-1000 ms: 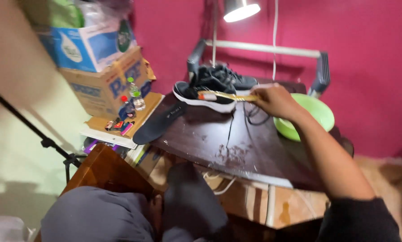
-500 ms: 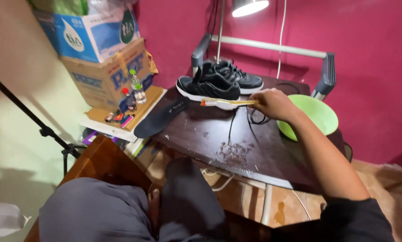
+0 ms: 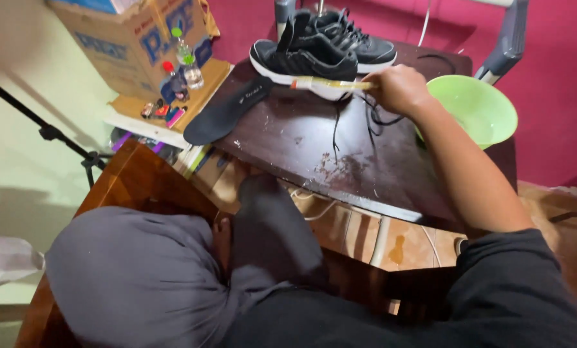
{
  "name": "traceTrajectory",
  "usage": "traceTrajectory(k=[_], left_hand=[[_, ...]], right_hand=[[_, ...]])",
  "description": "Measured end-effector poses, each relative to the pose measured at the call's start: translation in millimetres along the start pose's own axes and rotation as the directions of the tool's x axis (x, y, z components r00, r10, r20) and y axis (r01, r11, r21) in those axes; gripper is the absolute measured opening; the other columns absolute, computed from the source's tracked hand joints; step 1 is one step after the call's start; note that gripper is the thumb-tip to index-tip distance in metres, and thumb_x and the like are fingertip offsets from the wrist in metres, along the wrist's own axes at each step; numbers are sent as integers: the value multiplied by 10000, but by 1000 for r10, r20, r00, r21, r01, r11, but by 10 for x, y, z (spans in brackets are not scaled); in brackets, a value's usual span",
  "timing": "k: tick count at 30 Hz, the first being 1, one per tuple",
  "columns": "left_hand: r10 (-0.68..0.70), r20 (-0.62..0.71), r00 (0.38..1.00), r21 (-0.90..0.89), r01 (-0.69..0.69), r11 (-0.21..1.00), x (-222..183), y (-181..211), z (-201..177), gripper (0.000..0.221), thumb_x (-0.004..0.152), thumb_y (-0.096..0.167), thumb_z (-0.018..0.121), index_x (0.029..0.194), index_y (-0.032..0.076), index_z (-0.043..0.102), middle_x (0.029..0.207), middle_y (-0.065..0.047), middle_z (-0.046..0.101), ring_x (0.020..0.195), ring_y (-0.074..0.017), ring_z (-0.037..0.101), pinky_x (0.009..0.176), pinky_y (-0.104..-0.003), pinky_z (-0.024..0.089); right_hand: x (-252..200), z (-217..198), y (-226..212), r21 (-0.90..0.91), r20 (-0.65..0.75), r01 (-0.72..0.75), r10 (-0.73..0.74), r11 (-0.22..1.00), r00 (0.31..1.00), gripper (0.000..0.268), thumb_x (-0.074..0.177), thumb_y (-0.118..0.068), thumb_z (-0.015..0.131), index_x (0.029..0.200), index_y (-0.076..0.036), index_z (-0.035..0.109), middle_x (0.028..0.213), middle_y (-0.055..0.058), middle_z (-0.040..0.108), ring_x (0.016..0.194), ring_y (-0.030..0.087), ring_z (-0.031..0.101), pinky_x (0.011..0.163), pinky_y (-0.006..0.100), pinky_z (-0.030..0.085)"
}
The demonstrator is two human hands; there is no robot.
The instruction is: Cleaning shoelaces and shoe soles using a toothbrush and water at a repair bench.
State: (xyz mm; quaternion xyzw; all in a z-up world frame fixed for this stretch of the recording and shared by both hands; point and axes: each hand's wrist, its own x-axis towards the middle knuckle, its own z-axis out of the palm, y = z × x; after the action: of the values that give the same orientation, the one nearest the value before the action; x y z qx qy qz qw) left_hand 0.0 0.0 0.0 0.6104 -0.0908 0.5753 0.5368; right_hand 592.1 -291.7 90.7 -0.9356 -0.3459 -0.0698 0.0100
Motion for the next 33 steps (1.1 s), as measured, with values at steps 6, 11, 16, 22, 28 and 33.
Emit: traceTrajectory(k=[6, 11, 16, 22, 28, 33], left_hand=[[-10, -3, 1000, 80, 10, 997, 163, -245, 765, 137, 1023, 104, 444, 976, 179, 549, 900, 77, 477, 812, -38, 507, 710, -206, 396], [22, 23, 999, 90, -24, 996, 622, -788, 1822, 188, 1028, 79, 425, 931, 181, 550, 847, 82, 477, 760, -30, 514, 663, -186, 404], [-298, 426, 854, 552, 16, 834, 605, -1911, 2983, 155, 963, 244, 590, 896, 153, 697, 848, -22, 682, 814, -262, 644, 738, -428, 473], [-520, 434, 735, 838, -118, 533, 263, -2815, 3305, 343, 864, 487, 718, 930, 152, 688, 891, -64, 712, 867, -327, 668, 761, -503, 457], [-332, 487, 808, 825, -300, 480, 77, -3037, 3183, 174, 827, 373, 710, 849, 223, 625, 780, 28, 591, 816, -229, 652, 695, -423, 496], [-288, 523, 803, 815, -372, 444, 123, -2635, 2920, 185, 854, 357, 691, 887, 197, 604, 820, 6, 576, 848, -240, 625, 701, -426, 480]], right_hand=[[-759, -567, -113, 366, -195, 69, 4, 928, 981, 410, 957, -518, 747, 1104, -136, 773, 998, 119, 759, 932, 318, 688, 783, 444, 470], [-1532, -894, 258, 339, 21, -268, 278, 902, 960, 404, 1078, -457, 495, 1234, -145, 701, 1150, 151, 729, 1032, 391, 650, 794, 484, 447], [-2084, -545, 717, 419, -90, -346, 417, 839, 904, 374, 1162, -373, 443, 1171, -113, 710, 895, 129, 680, 841, 362, 605, 746, 495, 411], [-1888, -126, 456, 532, -101, -347, 465, 773, 880, 350, 1113, -341, 574, 859, -101, 596, 939, 48, 686, 813, 234, 620, 697, 418, 429], [-1293, 395, -403, 476, -134, 46, 21, 878, 991, 429, 810, -303, 816, 1054, -40, 580, 959, 211, 704, 1016, 446, 668, 823, 563, 529], [-708, 803, -772, 401, 95, 18, -61, 916, 994, 483, 845, -406, 763, 1168, -201, 469, 1112, 75, 654, 1142, 329, 636, 917, 514, 529]])
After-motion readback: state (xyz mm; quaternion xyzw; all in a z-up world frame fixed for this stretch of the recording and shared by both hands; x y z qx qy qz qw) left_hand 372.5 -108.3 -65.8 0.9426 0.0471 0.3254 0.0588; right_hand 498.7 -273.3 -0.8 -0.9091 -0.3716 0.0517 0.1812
